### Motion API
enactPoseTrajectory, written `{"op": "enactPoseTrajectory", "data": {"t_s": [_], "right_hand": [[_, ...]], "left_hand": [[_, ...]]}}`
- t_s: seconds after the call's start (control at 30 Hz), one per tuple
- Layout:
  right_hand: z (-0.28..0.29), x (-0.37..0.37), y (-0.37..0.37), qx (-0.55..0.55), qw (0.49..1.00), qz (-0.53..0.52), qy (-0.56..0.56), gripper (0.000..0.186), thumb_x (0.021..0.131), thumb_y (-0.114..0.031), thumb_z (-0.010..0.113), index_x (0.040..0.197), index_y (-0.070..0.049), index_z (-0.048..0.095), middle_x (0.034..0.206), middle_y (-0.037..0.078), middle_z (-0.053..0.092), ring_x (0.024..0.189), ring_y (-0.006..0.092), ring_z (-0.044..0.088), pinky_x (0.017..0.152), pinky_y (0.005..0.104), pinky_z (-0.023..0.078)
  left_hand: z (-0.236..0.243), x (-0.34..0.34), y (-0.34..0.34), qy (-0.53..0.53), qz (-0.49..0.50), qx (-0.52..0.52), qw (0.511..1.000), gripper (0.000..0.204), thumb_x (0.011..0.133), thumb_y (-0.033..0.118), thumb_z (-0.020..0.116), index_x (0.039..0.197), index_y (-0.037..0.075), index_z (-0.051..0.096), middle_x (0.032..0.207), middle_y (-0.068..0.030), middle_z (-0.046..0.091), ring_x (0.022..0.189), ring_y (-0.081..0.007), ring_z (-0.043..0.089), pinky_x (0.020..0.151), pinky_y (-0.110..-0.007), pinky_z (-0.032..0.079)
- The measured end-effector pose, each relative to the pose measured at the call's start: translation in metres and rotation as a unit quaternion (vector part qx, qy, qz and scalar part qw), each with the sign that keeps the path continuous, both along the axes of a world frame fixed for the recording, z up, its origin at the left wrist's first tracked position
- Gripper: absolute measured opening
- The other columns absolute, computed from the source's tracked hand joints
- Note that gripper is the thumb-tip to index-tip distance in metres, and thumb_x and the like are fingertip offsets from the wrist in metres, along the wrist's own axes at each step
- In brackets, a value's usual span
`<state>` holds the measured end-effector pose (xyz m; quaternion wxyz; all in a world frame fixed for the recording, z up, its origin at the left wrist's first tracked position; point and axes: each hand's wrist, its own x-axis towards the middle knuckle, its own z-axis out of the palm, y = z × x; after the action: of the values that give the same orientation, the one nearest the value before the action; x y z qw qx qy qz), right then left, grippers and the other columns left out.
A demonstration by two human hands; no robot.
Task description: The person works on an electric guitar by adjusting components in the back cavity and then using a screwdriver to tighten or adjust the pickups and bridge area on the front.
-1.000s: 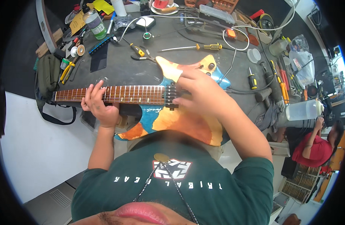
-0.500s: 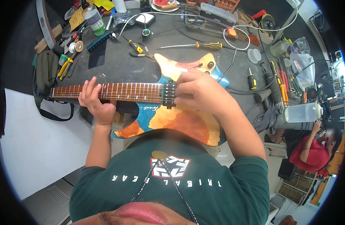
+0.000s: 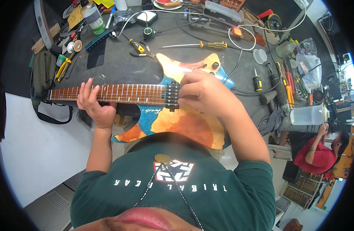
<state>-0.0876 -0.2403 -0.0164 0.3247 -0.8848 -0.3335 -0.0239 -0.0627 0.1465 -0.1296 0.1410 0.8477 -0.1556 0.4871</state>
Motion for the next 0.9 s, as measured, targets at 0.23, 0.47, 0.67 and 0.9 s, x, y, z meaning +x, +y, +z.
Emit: {"op": "enactPoseTrajectory", "data": {"t_s": [0.23,0.47,0.67,0.9], "right_hand": [[-0.001,0.001,0.002,0.019,1.000,0.011,-0.008,0.020,0.082,-0.004,0.096,0.097,-0.003,0.083,0.099,0.007,0.073,0.094,0.0297,0.069,0.082,0.0430,0.057],[0.000,0.000,0.001,0.015,1.000,0.006,0.000,0.021,0.082,-0.006,0.097,0.097,-0.004,0.083,0.099,0.006,0.073,0.094,0.0295,0.069,0.082,0.0426,0.057],[0.000,0.000,0.001,0.011,1.000,0.002,-0.001,0.026,0.084,-0.012,0.097,0.094,-0.002,0.076,0.103,0.009,0.070,0.095,0.0320,0.068,0.084,0.0436,0.057],[-0.004,-0.001,0.013,-0.026,0.998,-0.044,-0.021,0.035,0.085,-0.017,0.097,0.100,-0.002,0.069,0.104,0.013,0.066,0.098,0.0360,0.068,0.087,0.0452,0.057]], "left_hand": [[-0.001,-0.002,-0.001,0.000,0.012,0.002,1.000,0.057,0.094,0.036,0.093,0.138,0.017,0.062,0.158,-0.0112,0.069,0.153,-0.0388,0.058,0.128,-0.055,0.031],[0.000,-0.002,-0.001,-0.001,0.017,0.003,1.000,0.058,0.094,0.038,0.093,0.139,0.017,0.062,0.158,-0.0104,0.069,0.152,-0.0387,0.058,0.128,-0.055,0.031],[0.000,-0.003,-0.001,0.005,0.018,0.005,1.000,0.057,0.094,0.038,0.093,0.138,0.016,0.063,0.158,-0.0114,0.069,0.152,-0.0395,0.058,0.127,-0.055,0.032],[-0.008,0.000,0.010,0.053,-0.059,0.007,0.997,0.051,0.084,0.019,0.093,0.129,0.015,0.069,0.143,-0.0024,0.080,0.142,-0.0302,0.069,0.123,-0.050,0.035]]}}
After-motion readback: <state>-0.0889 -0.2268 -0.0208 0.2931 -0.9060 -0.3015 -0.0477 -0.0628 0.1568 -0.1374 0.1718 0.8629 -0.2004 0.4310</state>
